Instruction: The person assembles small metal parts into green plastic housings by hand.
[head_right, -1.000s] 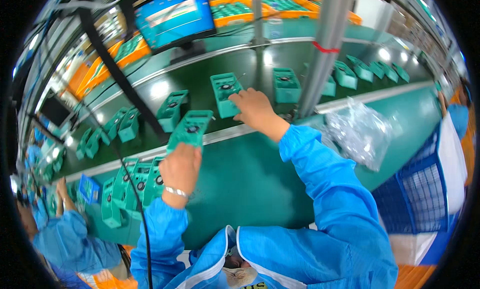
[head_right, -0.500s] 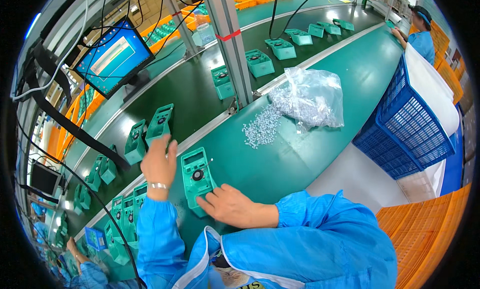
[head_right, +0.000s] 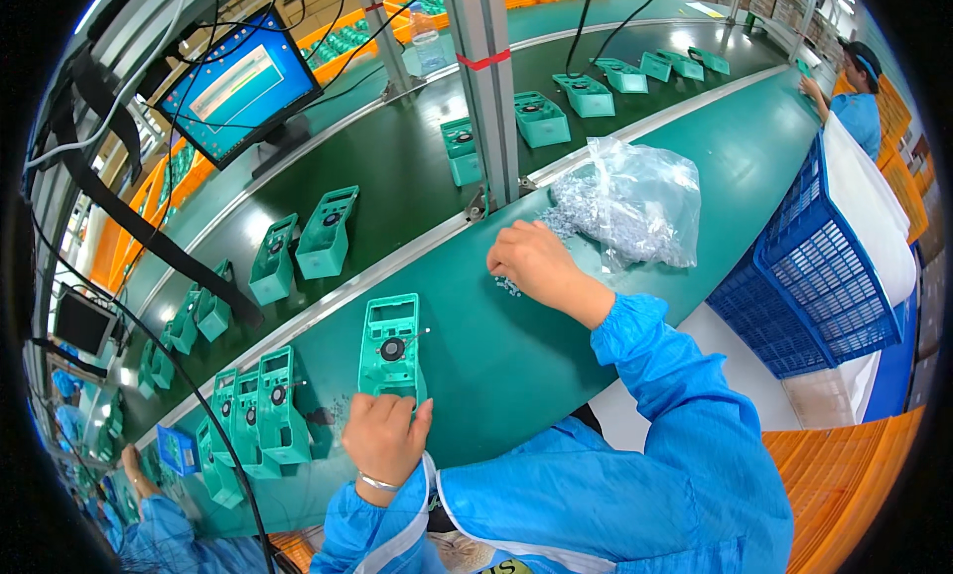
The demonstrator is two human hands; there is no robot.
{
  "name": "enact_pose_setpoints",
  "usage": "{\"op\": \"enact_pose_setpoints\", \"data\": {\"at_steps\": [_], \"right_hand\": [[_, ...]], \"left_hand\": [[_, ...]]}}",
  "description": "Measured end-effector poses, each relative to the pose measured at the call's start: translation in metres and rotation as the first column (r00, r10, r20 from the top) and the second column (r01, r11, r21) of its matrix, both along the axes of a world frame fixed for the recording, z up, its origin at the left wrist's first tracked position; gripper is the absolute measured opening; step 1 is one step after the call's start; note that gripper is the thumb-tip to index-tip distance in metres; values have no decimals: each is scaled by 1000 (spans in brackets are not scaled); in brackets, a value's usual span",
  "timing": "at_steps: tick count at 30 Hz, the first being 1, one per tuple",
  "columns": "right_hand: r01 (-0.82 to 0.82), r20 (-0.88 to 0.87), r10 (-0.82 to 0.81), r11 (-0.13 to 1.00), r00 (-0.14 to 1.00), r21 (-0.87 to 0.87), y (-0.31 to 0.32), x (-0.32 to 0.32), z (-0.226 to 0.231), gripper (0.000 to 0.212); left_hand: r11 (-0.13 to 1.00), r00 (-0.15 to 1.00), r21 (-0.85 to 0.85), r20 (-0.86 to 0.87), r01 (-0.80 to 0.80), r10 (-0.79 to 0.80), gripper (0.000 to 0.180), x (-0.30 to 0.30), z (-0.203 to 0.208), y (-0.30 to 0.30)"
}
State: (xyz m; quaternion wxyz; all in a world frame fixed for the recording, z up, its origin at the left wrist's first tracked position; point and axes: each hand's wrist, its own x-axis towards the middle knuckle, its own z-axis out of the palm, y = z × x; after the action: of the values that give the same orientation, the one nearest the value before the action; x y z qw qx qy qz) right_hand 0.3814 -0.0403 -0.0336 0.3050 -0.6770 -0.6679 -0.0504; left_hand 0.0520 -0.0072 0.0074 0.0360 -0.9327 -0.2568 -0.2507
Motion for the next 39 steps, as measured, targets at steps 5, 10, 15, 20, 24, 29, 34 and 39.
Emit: {"op": "enact_pose_setpoints", "data": {"at_steps": [5, 10, 15, 20, 24, 29, 34, 39], "right_hand": [[-26, 30, 28, 997, 999, -68, 8, -3, -3, 5], [0, -14, -1, 998, 1000, -70, 12, 1, -9, 6], [-28, -6, 27, 997, 1000, -77, 2, 5, -5, 7], [-25, 93, 32, 997, 995, -77, 0, -1, 1, 4], [-23, 185, 33, 998, 982, -52, 2, -7, 1, 9], [-61, 266, 58, 998, 962, 6, 6, -9, 1, 3], [-87, 155, 77, 995, 985, 56, 12, -30, 17, 10], [-323, -84, 333, 940, 939, 110, 47, -106, 28, 14]], "left_hand": [[1000, 1000, -2, -1, -2, 2, 26, -11, -5, 1], [998, 999, -58, -35, -4, 2, 18, -23, -4, -4], [999, 1000, -36, -18, 9, -9, 15, -29, -6, -8], [999, 1000, -48, -6, 14, -15, 15, -30, -5, -8], [998, 1000, -59, 18, 10, -9, 15, -31, -6, -9], [999, 999, -54, 49, -4, 6, 15, -33, -8, -9], [999, 997, -50, 71, 22, -19, 16, -29, -11, -8], [999, 996, -38, 83, 29, -26, 15, -31, -17, -7]]}}
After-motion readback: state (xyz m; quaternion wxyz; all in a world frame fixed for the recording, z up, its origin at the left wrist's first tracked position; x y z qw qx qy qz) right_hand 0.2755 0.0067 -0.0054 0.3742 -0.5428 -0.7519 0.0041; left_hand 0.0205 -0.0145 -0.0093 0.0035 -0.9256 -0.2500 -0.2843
